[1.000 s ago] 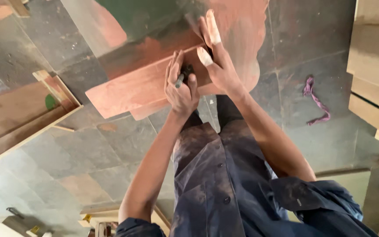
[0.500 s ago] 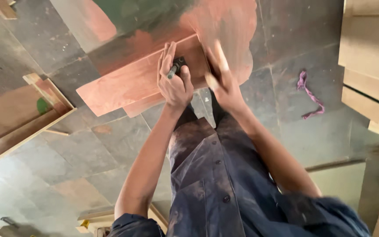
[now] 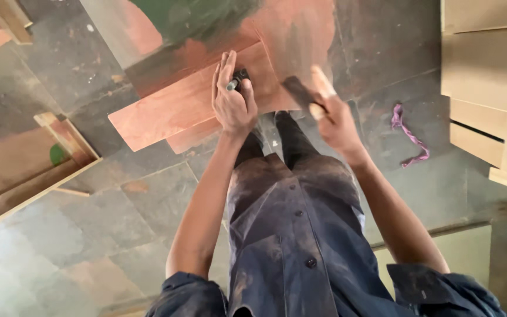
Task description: The person sands a pink-painted wooden piece with a sanding block. They move the block back and forth across the surface, focusing on edges and flat areas to smooth the finish.
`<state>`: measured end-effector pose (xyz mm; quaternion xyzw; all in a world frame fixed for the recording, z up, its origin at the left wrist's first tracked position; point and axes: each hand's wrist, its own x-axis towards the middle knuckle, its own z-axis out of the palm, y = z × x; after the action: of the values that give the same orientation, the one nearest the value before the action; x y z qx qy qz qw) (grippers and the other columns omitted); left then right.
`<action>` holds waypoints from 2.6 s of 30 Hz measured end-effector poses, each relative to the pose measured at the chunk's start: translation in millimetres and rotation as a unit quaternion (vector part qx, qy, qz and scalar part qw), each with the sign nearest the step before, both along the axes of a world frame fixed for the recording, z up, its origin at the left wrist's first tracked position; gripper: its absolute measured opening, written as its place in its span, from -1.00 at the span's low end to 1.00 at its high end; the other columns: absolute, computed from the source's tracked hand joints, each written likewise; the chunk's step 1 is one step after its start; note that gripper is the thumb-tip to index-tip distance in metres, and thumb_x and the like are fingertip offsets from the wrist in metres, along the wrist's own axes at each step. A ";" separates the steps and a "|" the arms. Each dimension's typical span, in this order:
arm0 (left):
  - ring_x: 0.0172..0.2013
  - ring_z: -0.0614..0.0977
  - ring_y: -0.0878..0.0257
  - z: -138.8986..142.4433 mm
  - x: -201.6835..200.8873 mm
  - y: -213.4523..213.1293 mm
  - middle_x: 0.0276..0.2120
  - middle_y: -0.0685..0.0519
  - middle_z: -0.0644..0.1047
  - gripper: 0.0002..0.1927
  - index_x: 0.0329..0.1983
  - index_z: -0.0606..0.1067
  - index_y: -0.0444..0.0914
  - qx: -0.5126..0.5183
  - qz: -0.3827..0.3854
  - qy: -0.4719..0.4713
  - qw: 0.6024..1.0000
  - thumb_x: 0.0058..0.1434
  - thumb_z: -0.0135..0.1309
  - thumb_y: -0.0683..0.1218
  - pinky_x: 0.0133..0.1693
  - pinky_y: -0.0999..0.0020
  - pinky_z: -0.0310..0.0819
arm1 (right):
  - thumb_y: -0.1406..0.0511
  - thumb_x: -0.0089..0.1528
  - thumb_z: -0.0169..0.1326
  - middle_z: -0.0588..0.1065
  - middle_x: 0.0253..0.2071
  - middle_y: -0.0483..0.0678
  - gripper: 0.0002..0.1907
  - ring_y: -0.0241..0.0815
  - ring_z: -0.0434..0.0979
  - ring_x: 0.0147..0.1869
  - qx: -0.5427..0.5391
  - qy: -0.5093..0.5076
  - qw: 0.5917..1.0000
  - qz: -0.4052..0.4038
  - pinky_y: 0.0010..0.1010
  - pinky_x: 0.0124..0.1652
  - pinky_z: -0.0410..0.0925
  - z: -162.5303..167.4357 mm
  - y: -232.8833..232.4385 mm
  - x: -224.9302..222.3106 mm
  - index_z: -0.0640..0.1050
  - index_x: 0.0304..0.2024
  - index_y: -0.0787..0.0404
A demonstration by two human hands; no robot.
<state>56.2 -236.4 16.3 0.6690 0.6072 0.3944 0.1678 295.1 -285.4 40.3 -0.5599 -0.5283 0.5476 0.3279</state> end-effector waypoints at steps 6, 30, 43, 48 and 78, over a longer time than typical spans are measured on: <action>0.38 0.40 -0.13 25.9 11.0 -6.0 0.34 -0.26 0.40 -0.47 0.41 0.22 -0.39 -0.001 0.018 -0.051 0.999 0.45 0.02 -0.12 0.39 0.07 0.23 | 0.60 0.31 -0.11 0.20 0.58 0.00 -0.28 -0.30 0.33 0.35 0.040 0.102 0.966 -0.234 -0.51 0.32 0.17 6.5 -22.4 63.2 0.15 0.53 0.34; 0.41 0.28 0.09 60.3 89.1 -76.2 0.44 -0.07 0.26 -0.21 0.59 0.05 -0.34 -0.225 -0.110 -0.751 0.611 0.51 -0.19 0.24 0.41 0.15 0.09 | 0.30 0.42 -0.07 0.22 0.51 0.16 -0.48 0.02 -0.01 0.65 0.170 -0.088 0.979 -0.065 -0.28 0.48 -0.16 89.4 -46.6 -62.9 0.31 0.43 0.30; 0.32 0.37 0.07 41.4 177.6 -18.6 0.45 0.03 0.22 -0.22 0.59 -0.05 -0.04 -0.269 -0.115 -0.723 0.625 0.40 -0.21 0.31 0.32 0.06 0.23 | 0.15 0.45 -0.19 0.17 0.55 0.06 -0.43 -0.06 -0.07 0.68 0.147 -0.021 0.989 0.013 -0.28 0.47 -0.17 55.0 19.8 9.5 0.23 0.47 0.25; 0.20 0.47 0.06 36.3 245.1 8.2 0.36 0.02 0.31 -0.22 0.56 -0.02 -0.07 -0.313 -0.087 -0.721 0.613 0.39 -0.26 0.34 0.19 0.04 0.37 | 0.14 0.42 -0.18 0.17 0.53 0.04 -0.41 -0.09 -0.05 0.65 0.095 -0.053 0.993 0.045 -0.27 0.46 -0.17 37.0 49.8 83.9 0.24 0.46 0.24; -0.44 0.51 0.30 52.9 274.3 277.8 -0.30 0.02 0.57 -0.30 0.10 0.40 -0.23 -0.307 0.098 -0.690 0.648 0.39 -0.31 0.43 -0.46 0.43 0.25 | 0.28 0.48 -0.21 0.51 0.15 0.02 -0.61 -0.38 0.49 0.27 -0.061 0.136 0.846 0.511 -0.60 0.36 0.19 301.1 249.5 180.8 0.44 0.23 0.39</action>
<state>330.5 41.4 69.3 0.0497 0.4645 0.5470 0.6947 475.9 -35.9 341.4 -0.1493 -0.6556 0.7394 0.0351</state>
